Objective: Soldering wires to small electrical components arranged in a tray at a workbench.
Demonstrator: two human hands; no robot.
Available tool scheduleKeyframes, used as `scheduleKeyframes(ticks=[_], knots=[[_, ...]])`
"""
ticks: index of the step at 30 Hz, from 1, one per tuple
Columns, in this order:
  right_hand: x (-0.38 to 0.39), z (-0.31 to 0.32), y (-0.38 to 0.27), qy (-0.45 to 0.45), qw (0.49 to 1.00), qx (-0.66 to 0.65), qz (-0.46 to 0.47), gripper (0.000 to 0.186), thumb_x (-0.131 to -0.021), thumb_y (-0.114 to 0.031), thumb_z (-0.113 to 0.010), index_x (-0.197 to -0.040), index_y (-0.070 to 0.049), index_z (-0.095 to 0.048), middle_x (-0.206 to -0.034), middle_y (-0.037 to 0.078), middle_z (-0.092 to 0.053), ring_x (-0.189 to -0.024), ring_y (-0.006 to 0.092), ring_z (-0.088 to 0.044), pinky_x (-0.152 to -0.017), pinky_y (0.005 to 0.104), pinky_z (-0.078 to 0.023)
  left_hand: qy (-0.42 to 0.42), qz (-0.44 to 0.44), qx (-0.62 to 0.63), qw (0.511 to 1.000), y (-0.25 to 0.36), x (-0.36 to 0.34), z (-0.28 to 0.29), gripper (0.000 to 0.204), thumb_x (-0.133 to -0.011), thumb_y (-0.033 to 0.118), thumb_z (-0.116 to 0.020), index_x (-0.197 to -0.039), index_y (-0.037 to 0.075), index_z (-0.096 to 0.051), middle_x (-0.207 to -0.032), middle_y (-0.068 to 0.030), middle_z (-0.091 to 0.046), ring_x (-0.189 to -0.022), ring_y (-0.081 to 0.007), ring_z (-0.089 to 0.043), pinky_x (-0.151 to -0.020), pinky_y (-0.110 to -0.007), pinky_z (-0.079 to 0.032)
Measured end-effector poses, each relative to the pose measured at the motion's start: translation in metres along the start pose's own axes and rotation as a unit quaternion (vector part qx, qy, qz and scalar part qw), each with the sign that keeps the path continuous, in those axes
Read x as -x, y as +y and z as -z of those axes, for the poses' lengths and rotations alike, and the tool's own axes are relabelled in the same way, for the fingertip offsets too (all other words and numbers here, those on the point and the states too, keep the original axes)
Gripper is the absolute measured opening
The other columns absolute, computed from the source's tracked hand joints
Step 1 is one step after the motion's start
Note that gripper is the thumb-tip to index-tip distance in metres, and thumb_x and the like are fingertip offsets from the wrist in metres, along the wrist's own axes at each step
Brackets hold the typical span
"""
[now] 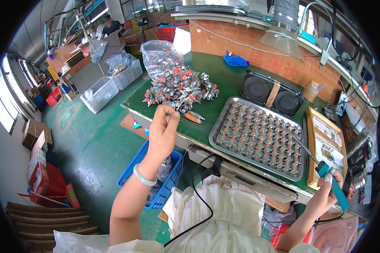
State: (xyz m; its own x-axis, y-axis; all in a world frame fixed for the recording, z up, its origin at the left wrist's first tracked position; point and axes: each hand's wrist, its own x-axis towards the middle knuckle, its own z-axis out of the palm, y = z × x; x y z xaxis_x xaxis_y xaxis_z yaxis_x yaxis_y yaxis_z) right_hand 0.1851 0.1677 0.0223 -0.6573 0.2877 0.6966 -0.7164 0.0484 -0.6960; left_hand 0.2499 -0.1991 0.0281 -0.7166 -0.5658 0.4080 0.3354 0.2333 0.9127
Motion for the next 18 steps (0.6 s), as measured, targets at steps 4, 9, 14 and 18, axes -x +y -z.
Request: scheduleKeyframes(ticks=[4,9,14,18], knots=[[0.001,-0.002,-0.003,-0.012,1.000,0.002,0.025,0.017,-0.078,-0.010,-0.052,-0.085,0.006,-0.052,-0.093,0.009,-0.050,-0.061,0.0086,-0.043,-0.052,0.0192,-0.034,-0.005,0.000,-0.021,1.000,0.007,0.004,0.007,0.006,-0.084,0.008,-0.045,-0.080,0.005,-0.041,-0.049,0.0068,-0.030,-0.046,-0.0008,-0.024,-0.041,-0.020,-0.019],[-0.001,-0.017,-0.008,-0.002,1.000,0.017,0.004,0.018,-0.077,-0.008,-0.052,-0.087,0.006,-0.051,-0.084,0.005,-0.049,-0.060,0.0077,-0.040,-0.053,0.0194,-0.032,-0.023,0.005,-0.055,0.998,0.006,0.006,0.017,0.005,-0.083,0.006,-0.046,-0.080,0.004,-0.042,-0.051,0.0072,-0.030,-0.048,-0.0006,-0.025,-0.042,-0.019,-0.019],[-0.004,-0.030,-0.010,0.018,0.999,0.045,0.016,0.017,-0.076,-0.006,-0.051,-0.089,0.006,-0.050,-0.080,0.003,-0.049,-0.061,0.0064,-0.042,-0.053,0.0181,-0.033,-0.049,0.015,-0.071,0.996,0.002,-0.007,0.020,0.004,-0.082,0.004,-0.047,-0.079,0.004,-0.043,-0.053,0.0077,-0.030,-0.049,-0.0001,-0.025,-0.043,-0.018,-0.019],[-0.001,-0.032,-0.009,0.009,0.999,0.042,0.006,0.019,-0.076,-0.005,-0.052,-0.092,0.006,-0.050,-0.087,0.004,-0.049,-0.065,0.0063,-0.044,-0.055,0.0174,-0.035,-0.069,0.019,-0.032,0.997,-0.008,-0.022,0.014,0.004,-0.082,0.003,-0.047,-0.079,0.003,-0.044,-0.055,0.0075,-0.032,-0.050,0.0004,-0.025,-0.044,-0.018,-0.018]])
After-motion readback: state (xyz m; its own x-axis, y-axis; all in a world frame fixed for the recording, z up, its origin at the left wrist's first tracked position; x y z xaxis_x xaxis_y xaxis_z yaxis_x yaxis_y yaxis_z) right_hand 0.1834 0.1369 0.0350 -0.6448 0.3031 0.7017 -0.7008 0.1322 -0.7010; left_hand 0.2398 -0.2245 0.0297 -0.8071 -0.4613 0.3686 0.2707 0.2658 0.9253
